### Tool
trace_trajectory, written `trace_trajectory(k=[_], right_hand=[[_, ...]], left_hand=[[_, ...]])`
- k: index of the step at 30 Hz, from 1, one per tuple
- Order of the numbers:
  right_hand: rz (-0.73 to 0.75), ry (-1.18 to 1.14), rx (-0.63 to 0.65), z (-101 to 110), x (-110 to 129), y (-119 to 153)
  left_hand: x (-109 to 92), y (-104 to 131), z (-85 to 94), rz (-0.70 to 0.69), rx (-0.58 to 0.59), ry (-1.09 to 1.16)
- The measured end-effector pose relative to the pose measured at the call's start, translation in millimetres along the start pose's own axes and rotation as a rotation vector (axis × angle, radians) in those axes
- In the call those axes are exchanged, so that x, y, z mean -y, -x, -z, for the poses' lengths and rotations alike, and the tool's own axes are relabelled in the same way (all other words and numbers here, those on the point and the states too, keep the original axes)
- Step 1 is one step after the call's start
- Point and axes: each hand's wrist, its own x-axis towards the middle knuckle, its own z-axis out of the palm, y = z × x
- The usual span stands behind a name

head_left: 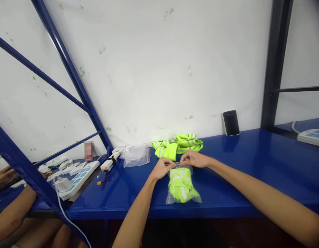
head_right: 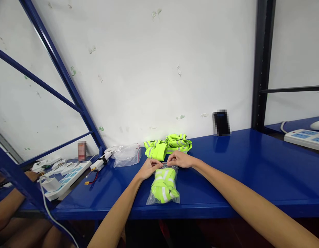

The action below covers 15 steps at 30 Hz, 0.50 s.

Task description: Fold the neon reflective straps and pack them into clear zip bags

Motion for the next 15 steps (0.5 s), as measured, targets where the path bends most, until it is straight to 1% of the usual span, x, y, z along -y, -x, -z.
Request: trace_trajectory(k=[4,8,15], right_hand=[[0.026,-0.025,-0.005,1,-4,-1],[-0.003,-0.002,-0.008,1,-1,1],[-0.005,0.099,-0.011,-7,11,2]], left_hand=[[1,0,1.6,0.009,-0.019,-0.026],[0,1,1.2,-0.015,-0.042,0.009],[-4,2,-3.9,-0.02,0.033,0.05]])
